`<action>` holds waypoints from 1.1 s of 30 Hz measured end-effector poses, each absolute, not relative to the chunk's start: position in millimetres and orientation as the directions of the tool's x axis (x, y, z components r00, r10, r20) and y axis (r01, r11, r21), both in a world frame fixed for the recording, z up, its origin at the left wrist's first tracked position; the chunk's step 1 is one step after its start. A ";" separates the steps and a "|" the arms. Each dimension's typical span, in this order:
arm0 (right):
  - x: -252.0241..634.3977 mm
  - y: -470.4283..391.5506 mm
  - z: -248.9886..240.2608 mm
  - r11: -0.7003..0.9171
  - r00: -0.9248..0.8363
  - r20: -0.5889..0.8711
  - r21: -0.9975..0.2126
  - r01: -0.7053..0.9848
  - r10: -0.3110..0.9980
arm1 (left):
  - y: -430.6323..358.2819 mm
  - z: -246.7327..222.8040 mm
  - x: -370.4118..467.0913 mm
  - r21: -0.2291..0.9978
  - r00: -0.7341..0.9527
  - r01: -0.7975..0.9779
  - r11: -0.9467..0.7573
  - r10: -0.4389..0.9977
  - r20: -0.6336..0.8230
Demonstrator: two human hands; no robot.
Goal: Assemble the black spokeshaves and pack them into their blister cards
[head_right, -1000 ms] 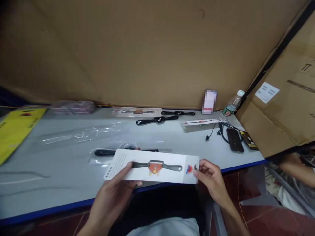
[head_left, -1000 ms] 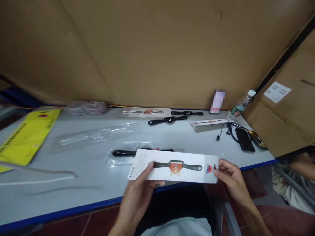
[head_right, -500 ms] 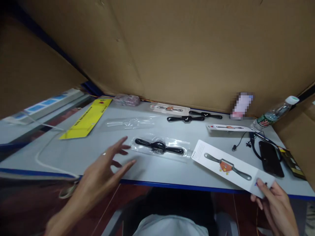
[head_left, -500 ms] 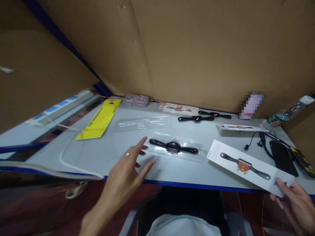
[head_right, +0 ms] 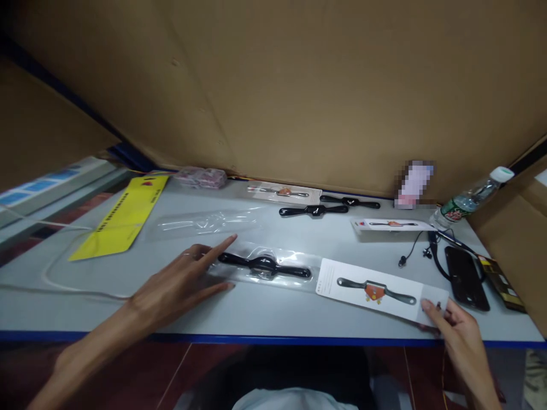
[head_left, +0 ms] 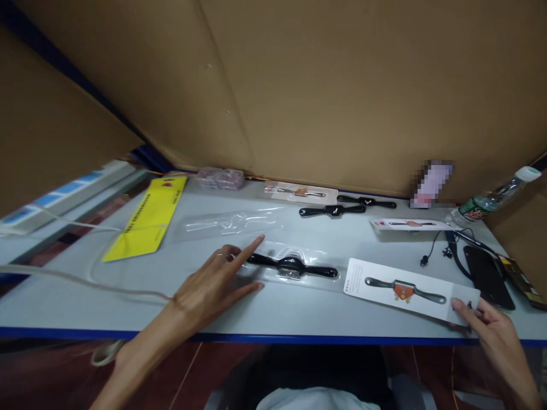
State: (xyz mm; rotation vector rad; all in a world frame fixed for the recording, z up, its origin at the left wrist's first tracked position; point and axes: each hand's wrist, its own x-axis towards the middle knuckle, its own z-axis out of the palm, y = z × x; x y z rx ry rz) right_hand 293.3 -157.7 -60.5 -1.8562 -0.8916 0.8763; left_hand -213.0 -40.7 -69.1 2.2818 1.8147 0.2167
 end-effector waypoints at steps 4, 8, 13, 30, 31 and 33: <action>290.0 -152.8 -62.2 -0.380 0.533 -0.194 -0.886 0.265 0.824 | -34.1 -61.4 -208.8 0.212 0.194 0.963 -0.167 0.975 -0.113; 285.1 -148.0 -65.4 -0.340 0.543 -0.177 -0.915 0.216 0.821 | -32.4 -61.8 -209.3 0.227 0.207 0.958 -0.178 0.972 -0.112; 282.9 -138.2 -57.8 -0.284 0.510 -0.128 -0.928 0.241 0.851 | -34.1 -64.0 -208.9 0.218 0.197 0.960 -0.177 0.977 -0.076; 279.6 -106.0 -59.7 -0.178 0.266 -0.081 -0.913 0.368 0.961 | -35.1 -56.1 -193.0 0.300 0.294 0.917 -0.263 0.954 -0.059; 277.8 -106.9 -58.7 -0.181 0.276 -0.078 -0.910 0.372 0.958 | -37.1 -54.9 -189.3 0.306 0.294 0.915 -0.261 0.953 -0.066; 281.8 -110.4 -56.0 -0.210 0.298 -0.096 -0.902 0.377 0.950 | -42.6 -53.1 -179.8 0.328 0.294 0.911 -0.252 0.952 -0.086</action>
